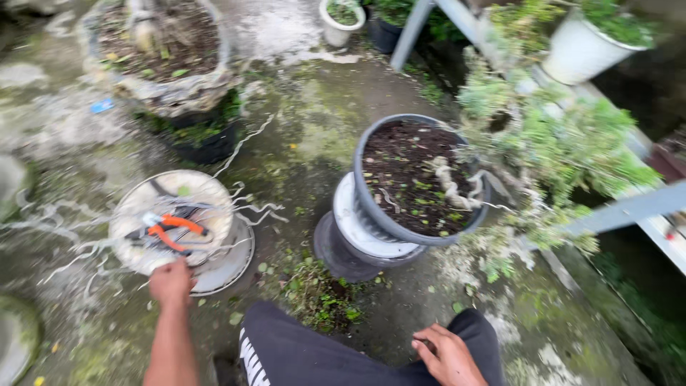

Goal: The person wraps aluminum wire around the branches of a potted bonsai tree to shape them. They use their hands to twist the wire and then use pliers to cut the excess wire from the branches.

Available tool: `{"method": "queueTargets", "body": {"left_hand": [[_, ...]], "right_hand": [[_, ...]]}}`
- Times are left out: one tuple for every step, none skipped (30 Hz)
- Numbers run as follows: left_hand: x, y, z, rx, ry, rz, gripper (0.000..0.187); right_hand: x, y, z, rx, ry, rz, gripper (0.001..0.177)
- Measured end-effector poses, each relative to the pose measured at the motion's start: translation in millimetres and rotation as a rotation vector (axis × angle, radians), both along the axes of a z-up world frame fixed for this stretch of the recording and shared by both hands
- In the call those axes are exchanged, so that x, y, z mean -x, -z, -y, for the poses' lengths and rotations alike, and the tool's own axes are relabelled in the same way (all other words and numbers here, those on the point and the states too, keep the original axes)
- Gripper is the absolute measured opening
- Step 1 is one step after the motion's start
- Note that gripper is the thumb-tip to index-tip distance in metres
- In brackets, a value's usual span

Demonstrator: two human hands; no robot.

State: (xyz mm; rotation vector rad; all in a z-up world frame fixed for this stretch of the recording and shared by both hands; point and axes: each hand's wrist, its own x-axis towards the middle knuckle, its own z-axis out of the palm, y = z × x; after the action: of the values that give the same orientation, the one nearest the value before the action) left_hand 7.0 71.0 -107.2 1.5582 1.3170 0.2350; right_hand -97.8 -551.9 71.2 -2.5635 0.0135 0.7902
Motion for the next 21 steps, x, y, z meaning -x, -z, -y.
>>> {"method": "queueTargets", "body": {"left_hand": [[-6.9,-8.0,3.3,0.007,0.040,0.007,0.030],[-4.3,-15.3,3.2,0.182,-0.070,0.138,0.020],[-1.7,-22.4,2.0,0.361,-0.181,0.264,0.011],[-0.8,-54.0,15.5,0.366,-0.162,0.264,0.011],[0.9,-85.9,28.5,0.357,-0.213,0.257,0.007],[4.9,-119.3,37.6,0.342,-0.268,0.252,0.004],[0.0,-98.7,25.9,0.343,-0.254,0.253,0.004],[-2.5,-77.7,13.7,0.368,-0.306,0.374,0.008],[-5.3,-56.6,1.5,0.394,-0.357,0.496,0.013],[-6.2,-56.4,-0.9,0.393,-0.346,0.496,0.013],[-7.3,-56.4,-3.2,0.373,-0.316,0.515,0.015],[-8.7,-57.2,-6.2,0.351,-0.286,0.534,0.017],[-8.5,-74.2,-1.0,0.351,-0.274,0.534,0.017],[-8.3,-90.6,4.8,0.259,-0.267,0.529,0.028],[-8.1,-106.9,10.5,0.167,-0.259,0.525,0.043],[-11.4,-94.0,3.1,0.166,-0.250,0.526,0.043],[-15.0,-81.3,-4.7,0.064,-0.197,0.536,0.040],[-17.2,-69.5,-13.4,-0.041,-0.147,0.545,0.037],[-15.4,-73.9,-11.5,-0.044,-0.140,0.545,0.037],[-15.0,-79.0,-10.8,-0.038,-0.127,0.488,0.034],[-14.5,-84.3,-9.9,-0.033,-0.115,0.432,0.032]], "right_hand": [[3.8,0.8,1.7,0.007,0.040,0.007,0.029],[7.1,1.7,2.2,-0.050,-0.030,0.099,0.025],[10.5,2.9,2.0,-0.104,-0.100,0.192,0.020],[11.9,1.8,2.3,-0.099,-0.082,0.196,0.020],[13.5,0.5,2.4,-0.112,-0.102,0.172,0.020],[14.1,-0.1,-0.2,-0.130,-0.127,0.147,0.020],[13.1,-7.0,-2.1,-0.130,-0.113,0.151,0.020],[13.3,-13.6,-3.9,-0.120,-0.103,0.056,0.024],[13.4,-19.9,-5.7,-0.111,-0.094,-0.040,0.028],[15.4,-20.1,-4.6,-0.115,-0.083,-0.038,0.028],[17.3,-20.4,-3.5,-0.124,-0.091,-0.024,0.028],[19.2,-21.0,-3.0,-0.133,-0.097,-0.010,0.028],[21.4,-20.6,-1.6,-0.137,-0.086,-0.008,0.028],[23.5,-19.9,0.3,-0.142,-0.095,0.017,0.027],[25.4,-19.1,2.0,-0.146,-0.104,0.042,0.026],[27.2,-17.9,3.8,-0.148,-0.096,0.044,0.026],[28.9,-16.8,5.3,-0.154,-0.096,0.048,0.025],[30.3,-15.8,6.5,-0.161,-0.098,0.050,0.024],[31.7,-16.8,8.0,-0.165,-0.093,0.051,0.024],[31.9,-17.3,8.6,-0.174,-0.093,0.047,0.024],[32.3,-17.9,9.2,-0.184,-0.093,0.042,0.024]]}}
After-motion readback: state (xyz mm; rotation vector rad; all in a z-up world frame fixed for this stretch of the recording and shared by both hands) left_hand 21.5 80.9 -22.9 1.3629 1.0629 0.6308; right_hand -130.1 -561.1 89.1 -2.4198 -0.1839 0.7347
